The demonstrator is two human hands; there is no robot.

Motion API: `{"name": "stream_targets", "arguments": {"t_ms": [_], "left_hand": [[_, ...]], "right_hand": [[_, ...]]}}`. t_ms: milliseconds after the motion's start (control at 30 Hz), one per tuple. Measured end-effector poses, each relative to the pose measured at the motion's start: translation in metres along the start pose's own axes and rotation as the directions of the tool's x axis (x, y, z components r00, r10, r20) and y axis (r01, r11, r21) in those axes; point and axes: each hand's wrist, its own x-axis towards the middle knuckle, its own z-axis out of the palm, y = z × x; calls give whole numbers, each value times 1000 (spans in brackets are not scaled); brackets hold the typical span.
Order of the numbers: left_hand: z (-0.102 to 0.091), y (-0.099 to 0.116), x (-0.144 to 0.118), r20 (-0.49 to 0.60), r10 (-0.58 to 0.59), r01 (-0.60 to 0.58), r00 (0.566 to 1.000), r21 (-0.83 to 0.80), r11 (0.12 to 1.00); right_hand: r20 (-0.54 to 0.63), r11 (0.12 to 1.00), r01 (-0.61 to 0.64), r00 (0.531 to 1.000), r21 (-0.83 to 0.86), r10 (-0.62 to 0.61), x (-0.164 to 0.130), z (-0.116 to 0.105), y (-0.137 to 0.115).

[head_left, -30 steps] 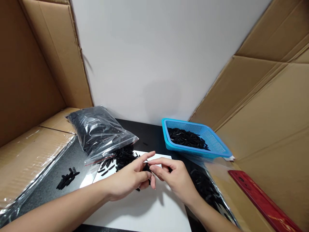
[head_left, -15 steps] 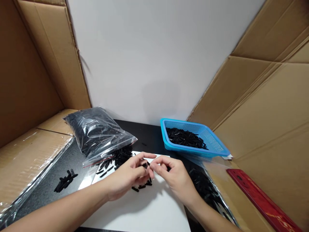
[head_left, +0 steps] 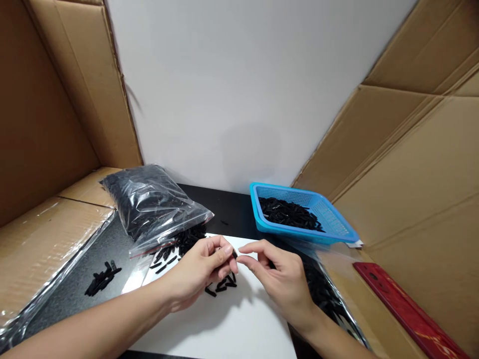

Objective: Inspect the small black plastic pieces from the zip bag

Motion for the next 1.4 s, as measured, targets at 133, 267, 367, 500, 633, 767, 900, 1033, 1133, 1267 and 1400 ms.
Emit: {"name": "stream_targets", "arguments": {"t_ms": [133,267,367,500,633,767,900,1033,1133,1267,1400], "left_hand": [[1,-2,-1,-21,-49,48,999,-36,998],[3,-3,-4,-37,-54,53,998,-29,998],[7,-2,-6,-76,-44,42,996,-40,998],[11,-1,-7,-154,-37,28,987,-59,998],[13,-4,-7,-178,-17,9,984,-45,999],[14,-9,-8,-196,26,-29,980,-13,999],[16,-12,-8,-195,58,-62,979,-10,998],[17,-12,-8,-167,38,-53,985,-82,995],[15,-12,-6,-138,21,-41,990,-140,989],[12,-10,-4,-120,-4,-15,993,-155,988],[11,-9,-4,-105,-3,-13,994,-157,988]], "right_hand": [[-11,969,230,973,-93,-232,1,-2,-2],[37,948,300,954,-105,-298,4,-3,-6],[82,932,337,941,-134,-328,4,-3,-7],[147,889,387,921,-243,-361,1,-2,-5],[154,869,400,916,-293,-370,-1,-1,-5],[144,907,318,947,-276,-288,-1,2,-7],[119,951,204,976,-233,-180,-1,7,-6],[74,978,114,992,-176,-102,0,9,-8],[125,970,205,974,-128,-190,-2,7,-17],[390,836,545,757,63,-524,-16,9,-28],[491,801,596,681,61,-544,-30,13,-33]]}}
